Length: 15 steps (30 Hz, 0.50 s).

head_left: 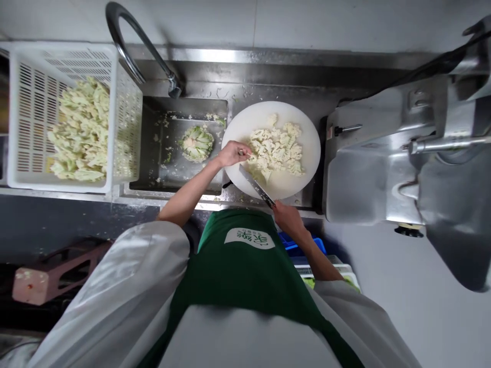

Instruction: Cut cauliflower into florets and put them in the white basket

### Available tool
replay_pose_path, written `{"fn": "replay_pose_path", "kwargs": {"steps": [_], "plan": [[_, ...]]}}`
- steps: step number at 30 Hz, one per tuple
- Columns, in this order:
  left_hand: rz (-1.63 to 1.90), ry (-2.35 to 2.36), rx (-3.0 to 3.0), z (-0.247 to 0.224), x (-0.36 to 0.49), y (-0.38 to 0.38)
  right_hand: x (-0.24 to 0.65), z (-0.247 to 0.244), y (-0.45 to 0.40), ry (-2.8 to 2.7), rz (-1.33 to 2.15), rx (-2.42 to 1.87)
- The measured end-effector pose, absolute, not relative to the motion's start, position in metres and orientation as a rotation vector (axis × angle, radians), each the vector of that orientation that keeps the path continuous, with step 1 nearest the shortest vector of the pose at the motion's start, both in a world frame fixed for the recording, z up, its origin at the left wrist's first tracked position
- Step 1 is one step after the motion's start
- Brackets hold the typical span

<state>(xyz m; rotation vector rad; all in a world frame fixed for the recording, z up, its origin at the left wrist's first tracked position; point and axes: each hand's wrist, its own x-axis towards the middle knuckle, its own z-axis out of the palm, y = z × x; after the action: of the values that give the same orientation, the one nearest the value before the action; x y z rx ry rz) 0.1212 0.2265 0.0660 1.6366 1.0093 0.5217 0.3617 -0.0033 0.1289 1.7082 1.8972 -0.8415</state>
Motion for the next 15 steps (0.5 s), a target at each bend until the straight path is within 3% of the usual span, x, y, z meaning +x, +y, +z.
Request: {"fn": "replay_pose_path", "kwargs": {"steps": [6, 15], "plan": [[0.95, 1.456, 1.283, 0.056, 0.094, 0.178, 0.371, 0.126, -0.01, 1.786, -0.798, 1.899], [1.006, 1.546, 1.042, 0.038, 0.126, 0.115, 0.33, 0.134, -0.007, 1.837, -0.907, 1.836]]}}
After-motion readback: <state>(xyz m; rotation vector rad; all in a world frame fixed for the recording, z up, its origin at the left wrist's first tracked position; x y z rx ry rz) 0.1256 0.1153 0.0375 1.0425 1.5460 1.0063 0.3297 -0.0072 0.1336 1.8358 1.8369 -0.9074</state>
